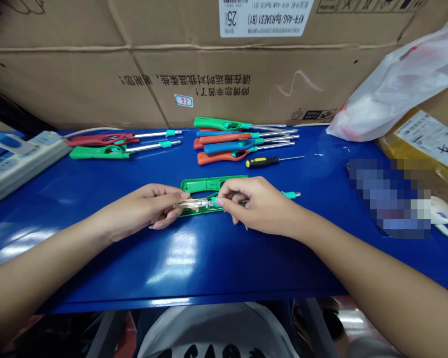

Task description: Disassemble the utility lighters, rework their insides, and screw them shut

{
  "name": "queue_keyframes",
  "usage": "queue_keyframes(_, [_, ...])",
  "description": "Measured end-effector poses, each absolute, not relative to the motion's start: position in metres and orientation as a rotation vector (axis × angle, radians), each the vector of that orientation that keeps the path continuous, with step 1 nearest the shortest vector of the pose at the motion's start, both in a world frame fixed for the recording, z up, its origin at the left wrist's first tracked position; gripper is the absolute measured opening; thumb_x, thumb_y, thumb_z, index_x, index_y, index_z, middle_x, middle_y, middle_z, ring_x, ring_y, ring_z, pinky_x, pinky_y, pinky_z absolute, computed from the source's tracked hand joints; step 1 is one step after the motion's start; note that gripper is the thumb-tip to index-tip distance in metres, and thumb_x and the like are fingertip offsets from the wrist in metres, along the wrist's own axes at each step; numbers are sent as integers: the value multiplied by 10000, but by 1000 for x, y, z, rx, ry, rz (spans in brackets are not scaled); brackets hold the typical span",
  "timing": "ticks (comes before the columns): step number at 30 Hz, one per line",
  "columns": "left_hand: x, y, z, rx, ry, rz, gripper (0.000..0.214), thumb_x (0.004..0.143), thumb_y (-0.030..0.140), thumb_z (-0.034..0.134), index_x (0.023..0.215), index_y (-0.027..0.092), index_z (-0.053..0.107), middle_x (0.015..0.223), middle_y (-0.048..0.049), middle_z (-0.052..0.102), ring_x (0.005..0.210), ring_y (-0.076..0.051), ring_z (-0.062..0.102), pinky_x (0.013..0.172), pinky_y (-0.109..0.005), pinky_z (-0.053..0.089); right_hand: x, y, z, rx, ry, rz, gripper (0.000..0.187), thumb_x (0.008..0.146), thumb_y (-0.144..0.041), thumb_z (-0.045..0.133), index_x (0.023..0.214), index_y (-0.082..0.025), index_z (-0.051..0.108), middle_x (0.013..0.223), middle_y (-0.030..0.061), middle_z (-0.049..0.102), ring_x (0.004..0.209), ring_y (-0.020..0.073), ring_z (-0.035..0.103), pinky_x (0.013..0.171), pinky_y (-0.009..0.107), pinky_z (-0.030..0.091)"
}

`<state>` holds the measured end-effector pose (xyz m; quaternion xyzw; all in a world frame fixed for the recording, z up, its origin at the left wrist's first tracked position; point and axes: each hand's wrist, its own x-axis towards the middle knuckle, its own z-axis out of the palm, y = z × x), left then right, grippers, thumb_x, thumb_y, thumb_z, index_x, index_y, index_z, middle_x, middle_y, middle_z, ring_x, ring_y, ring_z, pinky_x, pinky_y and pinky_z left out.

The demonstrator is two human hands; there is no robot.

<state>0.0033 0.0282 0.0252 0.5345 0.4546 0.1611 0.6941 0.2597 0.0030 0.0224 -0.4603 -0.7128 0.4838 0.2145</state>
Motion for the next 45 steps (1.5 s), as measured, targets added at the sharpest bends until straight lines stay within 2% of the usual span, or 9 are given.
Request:
queue_keyframes(12, [3, 26, 25, 1276, 1050, 313, 438, 988, 409, 546, 627, 160, 541, 469, 41, 444, 374, -56, 351, 382, -164, 260, 257, 4, 26, -1258, -2019, 1312, 142, 978, -294, 593, 884, -194, 625, 632, -40, 638, 507, 81, 592, 492, 204, 464])
queue_keyframes(45, [3, 26, 26, 1251, 1039, 327, 435, 949, 427, 604, 610, 157, 560, 473, 33, 468, 374, -58, 358, 396, -184, 256, 259, 2, 27, -1268, -2080, 1303, 150, 995, -302, 569, 889, -209, 619, 683, -36, 647, 566, 90, 616, 561, 222, 480])
